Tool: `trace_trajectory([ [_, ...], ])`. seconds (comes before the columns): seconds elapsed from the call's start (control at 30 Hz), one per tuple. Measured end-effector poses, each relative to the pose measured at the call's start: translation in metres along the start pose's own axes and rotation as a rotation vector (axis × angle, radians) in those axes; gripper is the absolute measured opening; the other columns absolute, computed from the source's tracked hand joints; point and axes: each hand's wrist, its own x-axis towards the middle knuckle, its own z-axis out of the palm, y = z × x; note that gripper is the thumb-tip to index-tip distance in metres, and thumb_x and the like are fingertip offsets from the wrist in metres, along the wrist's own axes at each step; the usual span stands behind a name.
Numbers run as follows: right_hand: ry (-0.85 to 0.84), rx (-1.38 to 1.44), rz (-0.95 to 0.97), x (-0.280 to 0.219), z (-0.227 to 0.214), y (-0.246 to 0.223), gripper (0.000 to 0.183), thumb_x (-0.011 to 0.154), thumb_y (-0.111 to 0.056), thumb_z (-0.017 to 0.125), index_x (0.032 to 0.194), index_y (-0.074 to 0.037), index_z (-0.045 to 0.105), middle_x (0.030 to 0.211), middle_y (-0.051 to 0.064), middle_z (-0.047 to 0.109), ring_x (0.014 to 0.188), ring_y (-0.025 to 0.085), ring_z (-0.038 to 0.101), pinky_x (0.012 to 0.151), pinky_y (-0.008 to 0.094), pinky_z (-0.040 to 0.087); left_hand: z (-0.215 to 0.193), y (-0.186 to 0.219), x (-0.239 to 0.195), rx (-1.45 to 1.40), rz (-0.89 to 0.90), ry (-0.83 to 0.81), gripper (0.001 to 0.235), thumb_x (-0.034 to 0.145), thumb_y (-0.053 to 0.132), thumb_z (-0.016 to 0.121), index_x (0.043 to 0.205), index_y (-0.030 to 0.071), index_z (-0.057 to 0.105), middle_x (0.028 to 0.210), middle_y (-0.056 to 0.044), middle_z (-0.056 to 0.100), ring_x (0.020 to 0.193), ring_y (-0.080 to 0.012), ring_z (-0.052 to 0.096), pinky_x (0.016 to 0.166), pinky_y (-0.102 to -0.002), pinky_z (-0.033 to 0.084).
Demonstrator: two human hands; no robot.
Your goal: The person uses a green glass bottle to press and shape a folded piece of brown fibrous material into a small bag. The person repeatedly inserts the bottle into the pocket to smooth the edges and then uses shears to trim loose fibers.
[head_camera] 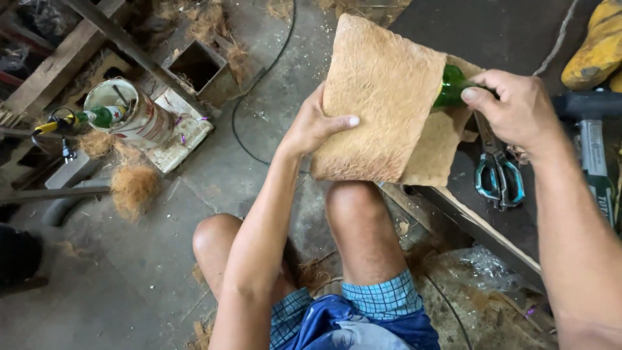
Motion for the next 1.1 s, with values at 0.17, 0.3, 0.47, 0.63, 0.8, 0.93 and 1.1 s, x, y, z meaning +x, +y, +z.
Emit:
trace_trajectory([
  [0.17,0.216,-0.002,-0.367,-0.021,0.006,-0.018,0.034,0.108,-0.017,0.062,0.125,0.011,0.067,0.118,0.028,0.070,0.104,0.039,0.069,0.082,0.046,0.057,-0.016,-0.016,-0.010,0.160,0.168,0.021,0.077,0.071,0.036,0.087,0.132,0.009,0.048,0.128,-0.006,0.058,0.120,-0.0195,0.057,0.101,-0.035,0.051],
  [0.3,0.321,-0.169,-0.550,-0.031,0.013,-0.016,0.032,0.100,-0.008,0.076,0.122,0.012,0.067,0.111,0.027,0.071,0.095,0.038,0.070,0.079,0.047,0.061,-0.018,0.033,-0.022,0.277,0.317,-0.008,0.117,0.074,0.046,0.085,0.155,0.010,0.008,0.160,-0.027,0.021,0.149,-0.0423,0.031,0.123,-0.062,0.031],
  [0.47,0.497,-0.393,-0.690,-0.039,0.011,-0.037,0.044,0.111,-0.037,0.062,0.119,0.006,0.074,0.112,0.019,0.075,0.100,0.035,0.072,0.088,0.045,0.055,0.006,0.103,-0.025,1.596,0.534,0.136,0.127,0.065,0.085,0.103,0.156,0.025,0.039,0.163,-0.004,0.030,0.152,-0.0290,0.022,0.119,-0.062,0.013],
  [0.63,0.711,-0.547,-0.725,-0.046,0.017,-0.028,0.062,0.111,-0.049,0.047,0.116,0.003,0.080,0.105,0.015,0.078,0.093,0.028,0.073,0.085,0.039,0.057,0.003,0.087,-0.026,1.700,0.619,0.019,0.096,0.091,0.083,0.052,0.153,0.012,0.037,0.154,-0.015,0.047,0.145,-0.0351,0.033,0.119,-0.057,0.016],
  [0.8,0.829,-0.634,-0.757,-0.041,0.021,-0.028,0.065,0.111,-0.052,0.037,0.114,-0.002,0.078,0.097,0.011,0.073,0.081,0.021,0.059,0.079,0.034,0.044,0.002,0.088,-0.026,1.680,0.699,0.033,0.096,0.089,0.079,0.065,0.146,0.004,0.048,0.144,-0.018,0.057,0.136,-0.0363,0.048,0.117,-0.054,0.022],
  [0.93,0.891,-0.640,-0.890,-0.047,0.016,-0.050,0.044,0.114,-0.032,0.047,0.107,-0.001,0.078,0.099,0.013,0.073,0.085,0.025,0.055,0.078,0.037,0.041,0.018,0.096,-0.023,1.771,0.684,-0.001,0.118,0.068,0.100,0.070,0.139,0.009,0.043,0.129,-0.015,0.057,0.117,-0.0334,0.057,0.107,-0.053,0.035],
  [1.1,0.840,-0.778,-0.860,-0.052,0.001,-0.060,0.035,0.117,-0.039,0.064,0.113,-0.008,0.079,0.104,0.006,0.075,0.088,0.020,0.059,0.079,0.032,0.041,0.015,0.087,-0.022,1.534,0.633,-0.092,0.102,0.070,0.071,0.093,0.133,0.005,0.047,0.109,-0.015,0.071,0.086,-0.0276,0.072,0.067,-0.040,0.062],
])
